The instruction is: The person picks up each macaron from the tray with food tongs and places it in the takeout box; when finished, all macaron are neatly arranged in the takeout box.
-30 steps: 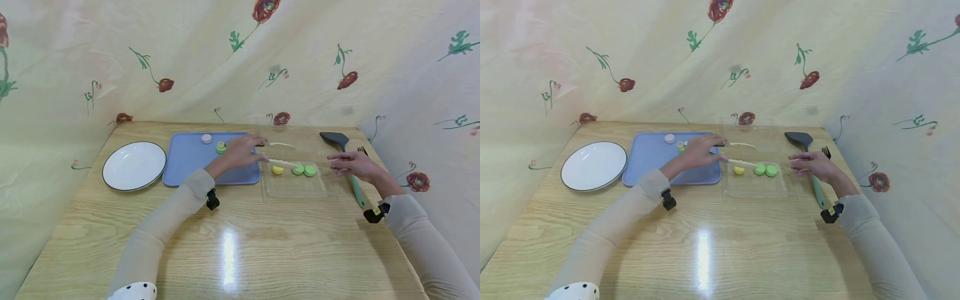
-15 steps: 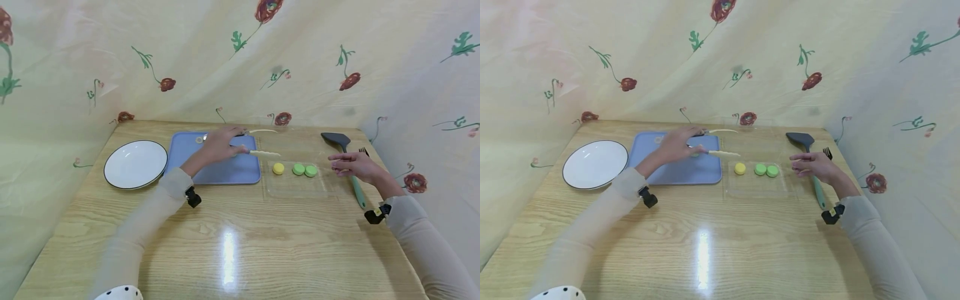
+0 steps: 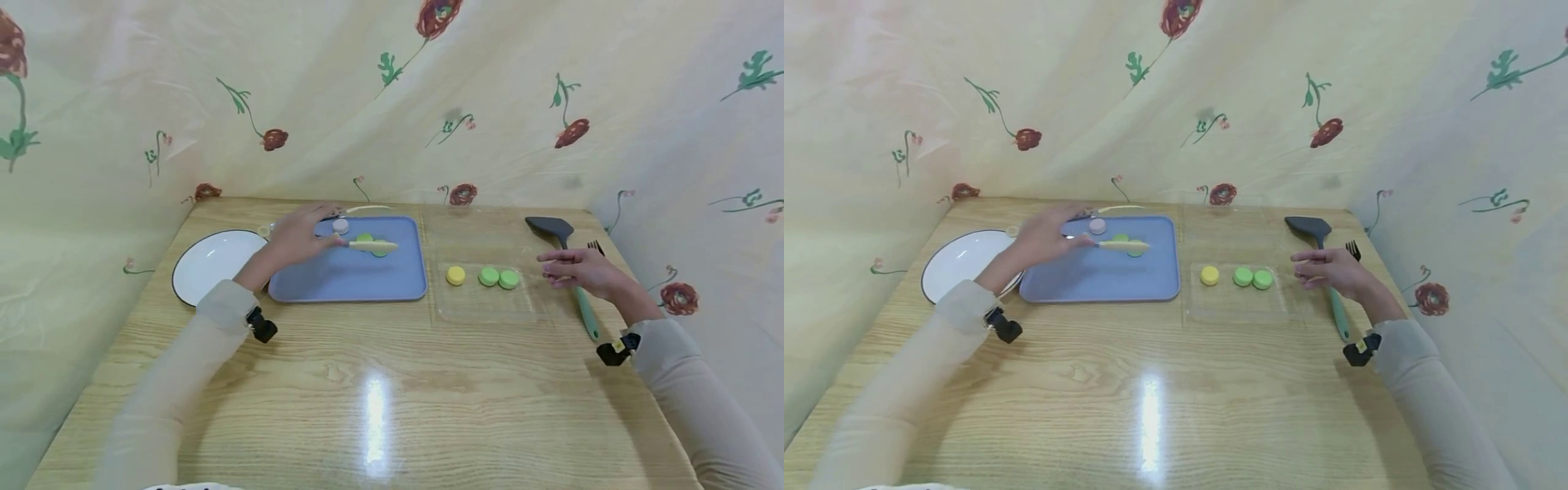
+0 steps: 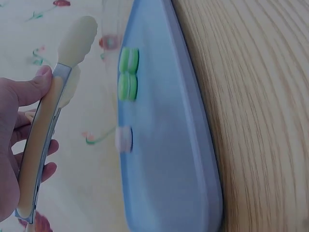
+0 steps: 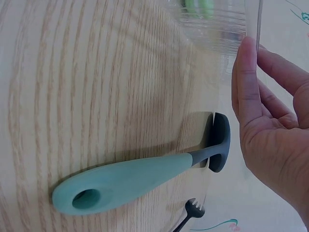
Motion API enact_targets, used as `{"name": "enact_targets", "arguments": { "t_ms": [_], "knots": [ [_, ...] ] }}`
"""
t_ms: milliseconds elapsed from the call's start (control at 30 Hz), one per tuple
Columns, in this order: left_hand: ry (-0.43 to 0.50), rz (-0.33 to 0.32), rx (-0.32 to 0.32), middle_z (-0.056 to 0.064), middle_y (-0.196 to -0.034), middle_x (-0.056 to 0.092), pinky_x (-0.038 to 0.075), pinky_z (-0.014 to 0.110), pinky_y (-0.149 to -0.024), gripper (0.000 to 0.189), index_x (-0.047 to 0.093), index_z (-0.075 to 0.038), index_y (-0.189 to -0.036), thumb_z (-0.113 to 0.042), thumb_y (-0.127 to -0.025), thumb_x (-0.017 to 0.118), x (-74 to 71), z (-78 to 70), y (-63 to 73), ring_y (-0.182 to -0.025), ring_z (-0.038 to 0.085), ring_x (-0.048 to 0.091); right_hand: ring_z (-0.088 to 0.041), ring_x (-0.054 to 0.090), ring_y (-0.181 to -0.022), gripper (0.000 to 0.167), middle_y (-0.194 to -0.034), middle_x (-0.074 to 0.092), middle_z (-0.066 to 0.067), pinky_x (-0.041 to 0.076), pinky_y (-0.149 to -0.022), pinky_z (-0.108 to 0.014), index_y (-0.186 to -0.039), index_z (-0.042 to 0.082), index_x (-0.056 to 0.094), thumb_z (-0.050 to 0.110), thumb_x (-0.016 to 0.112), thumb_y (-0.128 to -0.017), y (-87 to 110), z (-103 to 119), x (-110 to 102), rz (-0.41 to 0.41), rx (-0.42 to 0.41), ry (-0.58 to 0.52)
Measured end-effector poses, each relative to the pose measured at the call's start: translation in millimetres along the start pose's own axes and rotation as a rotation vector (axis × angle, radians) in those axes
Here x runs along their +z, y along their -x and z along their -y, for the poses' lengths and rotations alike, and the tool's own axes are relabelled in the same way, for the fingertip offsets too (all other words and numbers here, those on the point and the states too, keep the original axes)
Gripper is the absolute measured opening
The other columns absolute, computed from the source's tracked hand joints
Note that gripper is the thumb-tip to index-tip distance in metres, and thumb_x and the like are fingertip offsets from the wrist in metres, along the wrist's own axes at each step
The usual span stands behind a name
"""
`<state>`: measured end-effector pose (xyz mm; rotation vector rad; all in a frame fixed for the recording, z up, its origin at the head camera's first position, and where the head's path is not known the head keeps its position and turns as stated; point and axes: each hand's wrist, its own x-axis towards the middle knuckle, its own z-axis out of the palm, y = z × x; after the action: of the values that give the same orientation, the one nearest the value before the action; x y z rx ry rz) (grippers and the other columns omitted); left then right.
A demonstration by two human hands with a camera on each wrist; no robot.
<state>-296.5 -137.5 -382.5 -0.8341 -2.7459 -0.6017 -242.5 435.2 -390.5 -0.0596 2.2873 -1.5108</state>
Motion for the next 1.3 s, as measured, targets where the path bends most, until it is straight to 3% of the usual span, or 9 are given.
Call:
{"name": "enact_targets", "arguments": {
  "t_ms": [100,167,333,500,900,1133,1300],
  "knots": [
    [-0.027,0.023,-0.054,0.009,-0.151,0.055,0.055,0.05,-0.09,0.069,0.055,-0.018,-0.147,-0.049,-0.089,0.076,-8.6,14.6,7.8,-0.137,0.034,0.054,-0.011,0.072,-0.089,0.029,-0.101,0.074,0.002,0.061,-0.079,-0.028,-0.133,0.006,0.06,0.012,0.057,-0.105,-0.5,-1,0,0.001,0.007,0.004],
    [-0.045,0.029,-0.075,0.01,-0.151,0.055,0.053,0.053,-0.095,0.069,0.055,-0.017,-0.147,-0.048,-0.089,0.076,-12.5,24.4,11.8,-0.138,0.035,0.053,-0.011,0.072,-0.089,0.029,-0.101,0.075,0.003,0.061,-0.079,-0.028,-0.133,0.006,0.061,0.012,0.057,-0.105,-0.9,-1,0,-0.003,0.014,0.005],
    [-0.084,0.047,-0.106,0.012,-0.152,0.053,0.051,0.057,-0.095,0.069,0.053,-0.015,-0.148,-0.046,-0.09,0.075,-16.7,45.8,19.2,-0.139,0.038,0.051,-0.011,0.072,-0.089,0.03,-0.101,0.075,0.003,0.061,-0.078,-0.027,-0.134,0.005,0.06,0.012,0.058,-0.105,-1.2,-1,0,-0.009,0.01,0.011],
    [-0.105,0.069,-0.127,0.015,-0.152,0.052,0.05,0.058,-0.098,0.07,0.051,-0.012,-0.149,-0.044,-0.091,0.075,-17.4,57.6,22.8,-0.139,0.041,0.049,-0.012,0.072,-0.089,0.029,-0.102,0.075,0.002,0.061,-0.078,-0.027,-0.133,0.006,0.062,0.012,0.057,-0.105,-1.0,-1,-1,0.001,0.001,-0.001],
    [-0.109,0.129,-0.164,0.018,-0.154,0.049,0.043,0.064,-0.103,0.069,0.046,-0.012,-0.153,-0.042,-0.096,0.07,-15.4,68.1,23.9,-0.14,0.046,0.046,-0.012,0.072,-0.087,0.029,-0.099,0.075,0.002,0.061,-0.077,-0.027,-0.132,0.004,0.061,0.011,0.059,-0.104,-0.2,0,1,-0.02,0.014,-0.004],
    [-0.146,0.163,-0.157,0.02,-0.155,0.048,0.047,0.065,-0.096,0.071,0.042,-0.011,-0.155,-0.045,-0.098,0.066,-14.9,68.0,22.7,-0.137,0.049,0.047,-0.012,0.072,-0.087,0.029,-0.099,0.075,0.002,0.061,-0.077,-0.027,-0.132,0.004,0.061,0.011,0.058,-0.104,1.3,2,1,-0.011,0.008,-0.01],
    [-0.144,0.187,-0.172,0.02,-0.156,0.045,0.042,0.069,-0.101,0.072,0.04,-0.011,-0.157,-0.044,-0.098,0.065,-15.1,67.7,21.6,-0.139,0.048,0.045,-0.012,0.072,-0.089,0.034,-0.101,0.075,0.002,0.061,-0.078,-0.027,-0.136,0.001,0.057,0.013,0.058,-0.105,0.3,2,1,0.0,0.011,0.005]
  ]
}}
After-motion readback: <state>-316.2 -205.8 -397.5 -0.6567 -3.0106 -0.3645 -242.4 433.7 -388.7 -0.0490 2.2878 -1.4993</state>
